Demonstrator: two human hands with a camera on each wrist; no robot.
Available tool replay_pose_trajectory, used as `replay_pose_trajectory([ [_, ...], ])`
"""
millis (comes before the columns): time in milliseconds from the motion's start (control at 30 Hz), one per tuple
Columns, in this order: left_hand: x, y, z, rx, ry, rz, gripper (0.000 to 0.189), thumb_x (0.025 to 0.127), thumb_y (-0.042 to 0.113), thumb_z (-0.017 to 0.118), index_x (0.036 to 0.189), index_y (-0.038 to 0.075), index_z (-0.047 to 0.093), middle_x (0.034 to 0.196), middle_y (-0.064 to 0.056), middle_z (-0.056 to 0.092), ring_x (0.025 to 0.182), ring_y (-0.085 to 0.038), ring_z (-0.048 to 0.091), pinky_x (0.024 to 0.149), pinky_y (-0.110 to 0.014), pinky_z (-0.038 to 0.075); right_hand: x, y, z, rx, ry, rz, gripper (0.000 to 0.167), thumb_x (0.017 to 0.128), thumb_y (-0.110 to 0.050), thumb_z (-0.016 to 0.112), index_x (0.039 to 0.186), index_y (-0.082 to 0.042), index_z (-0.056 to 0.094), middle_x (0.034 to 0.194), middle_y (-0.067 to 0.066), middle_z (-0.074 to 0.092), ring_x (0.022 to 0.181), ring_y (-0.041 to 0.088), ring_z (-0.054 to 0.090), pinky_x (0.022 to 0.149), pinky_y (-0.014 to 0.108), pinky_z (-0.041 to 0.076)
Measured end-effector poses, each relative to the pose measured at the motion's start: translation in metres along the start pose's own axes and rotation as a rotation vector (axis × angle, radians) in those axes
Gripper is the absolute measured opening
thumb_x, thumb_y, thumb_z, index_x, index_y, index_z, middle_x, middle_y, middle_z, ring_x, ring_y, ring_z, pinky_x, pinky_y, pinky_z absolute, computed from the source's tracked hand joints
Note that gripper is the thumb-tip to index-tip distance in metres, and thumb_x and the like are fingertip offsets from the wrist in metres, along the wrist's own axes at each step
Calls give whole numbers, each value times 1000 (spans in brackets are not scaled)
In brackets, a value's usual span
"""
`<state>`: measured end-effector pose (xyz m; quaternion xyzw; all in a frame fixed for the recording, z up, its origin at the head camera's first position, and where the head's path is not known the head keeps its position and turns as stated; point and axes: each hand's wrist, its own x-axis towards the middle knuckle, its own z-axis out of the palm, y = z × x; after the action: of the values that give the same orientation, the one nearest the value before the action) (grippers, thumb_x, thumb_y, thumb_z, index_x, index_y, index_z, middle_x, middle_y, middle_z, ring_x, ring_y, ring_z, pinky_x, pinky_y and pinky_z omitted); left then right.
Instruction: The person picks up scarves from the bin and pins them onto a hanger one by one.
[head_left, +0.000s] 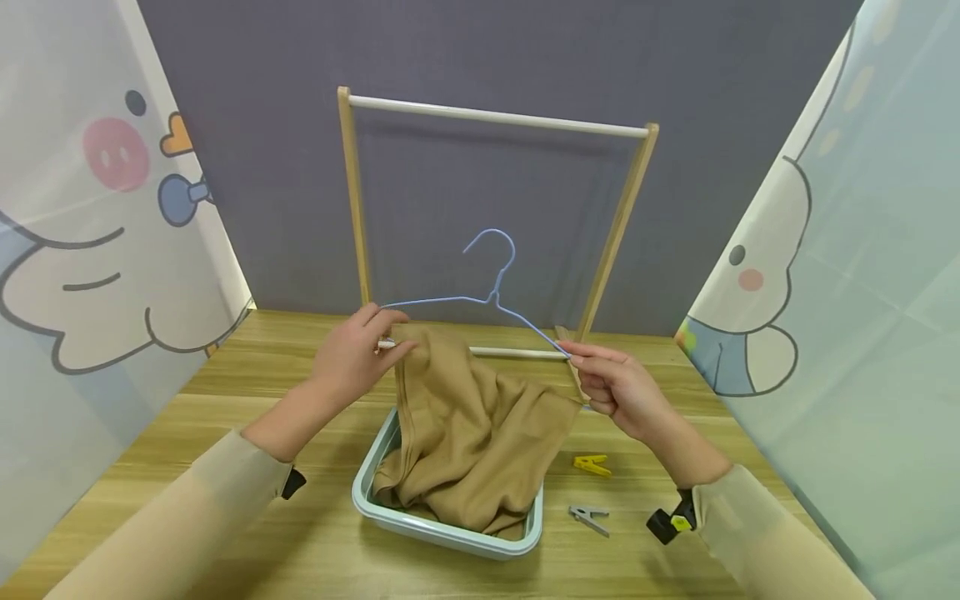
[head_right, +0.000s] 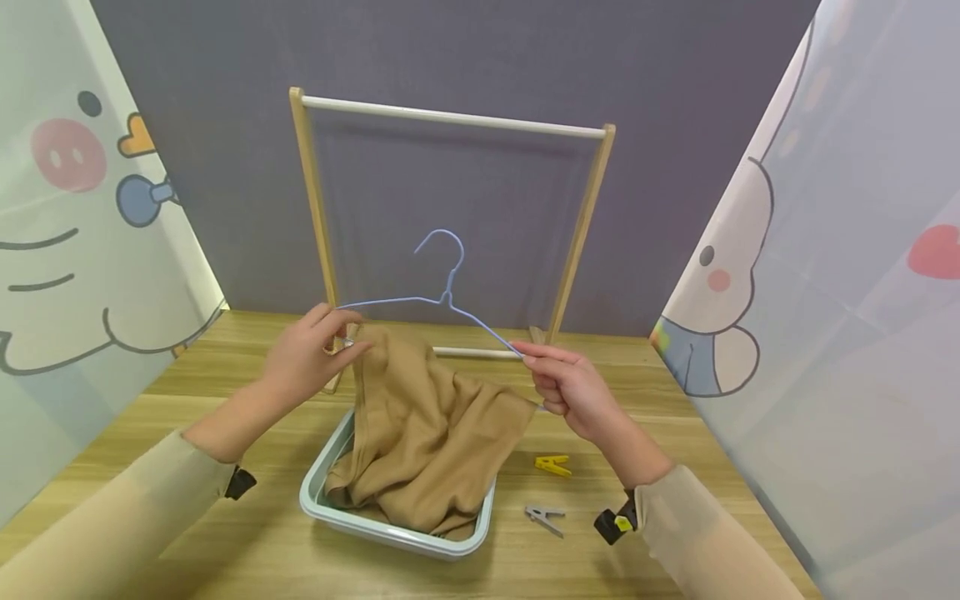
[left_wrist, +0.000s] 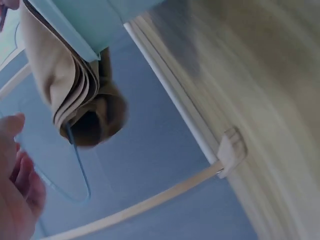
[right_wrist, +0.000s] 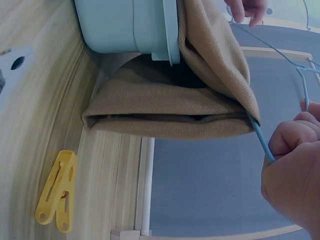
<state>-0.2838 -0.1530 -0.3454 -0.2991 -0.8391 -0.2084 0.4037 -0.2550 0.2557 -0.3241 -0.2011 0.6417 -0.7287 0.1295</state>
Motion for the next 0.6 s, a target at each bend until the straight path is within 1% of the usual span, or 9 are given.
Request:
replay_pose_trajectory([
  [33,-4,0,-3,-46,-43,-28,33,93,16,90,119,3,73,87,-6,65,72,-19,65,58,-34,53,0,0,0,-3,1,-1,45,115,-6,48,128,-35,81,66,-3,18,55,16,9,52,35,4],
  [100,-13,1,-9,-130,-163,-125,31,99,19,83,123,6,69,90,-4,72,75,-16,69,62,-34,55,-1,-1,-1,-8,7,-1,45,115,-7,48,128,-36,81,66,-3,18,55,17,8,52,35,4],
  [200,-28,2,-14,-270,-363,-291,36,107,27,74,136,11,59,104,-4,80,93,-19,77,74,-38,61,0,-2,-2,-11,23,-4,43,116,-9,49,128,-34,81,65,-3,19,54,17,8,52,35,4],
  [233,-32,3,-15,-320,-415,-333,38,108,30,72,139,13,56,108,-6,81,98,-21,78,79,-40,62,0,-2,-2,-12,31,-7,42,116,-9,50,128,-34,81,65,-3,20,54,17,8,52,36,4],
  [300,-39,4,-14,-430,-490,-380,42,110,32,70,143,17,50,114,-6,82,107,-22,78,85,-43,62,0,-3,-2,-9,45,-14,40,116,-11,51,130,-33,80,65,-4,21,55,18,8,52,36,5],
  [367,-43,6,-13,-552,-532,-402,46,109,30,71,146,18,46,115,-7,82,112,-21,77,89,-42,62,1,-3,-3,-6,55,-24,39,116,-11,51,131,-32,80,66,-4,22,55,19,7,52,36,5],
  [467,-47,8,-9,-657,-563,-397,52,107,26,76,148,18,45,111,-6,81,106,-20,76,84,-36,62,1,-4,-2,1,62,-32,39,116,-11,51,131,-32,80,67,-4,22,55,19,6,52,36,5],
  [533,-48,10,-7,-665,-553,-382,53,104,22,79,147,16,49,118,-6,78,107,-22,75,82,-33,63,2,-4,-2,3,61,-33,39,116,-11,51,129,-33,81,67,-4,22,55,19,6,52,35,5],
  [600,-49,12,-6,-638,-525,-369,46,102,16,80,142,15,57,122,-8,76,105,-22,75,82,-33,63,2,-4,-2,7,58,-31,39,116,-11,51,128,-33,81,67,-4,22,56,19,6,52,35,5],
])
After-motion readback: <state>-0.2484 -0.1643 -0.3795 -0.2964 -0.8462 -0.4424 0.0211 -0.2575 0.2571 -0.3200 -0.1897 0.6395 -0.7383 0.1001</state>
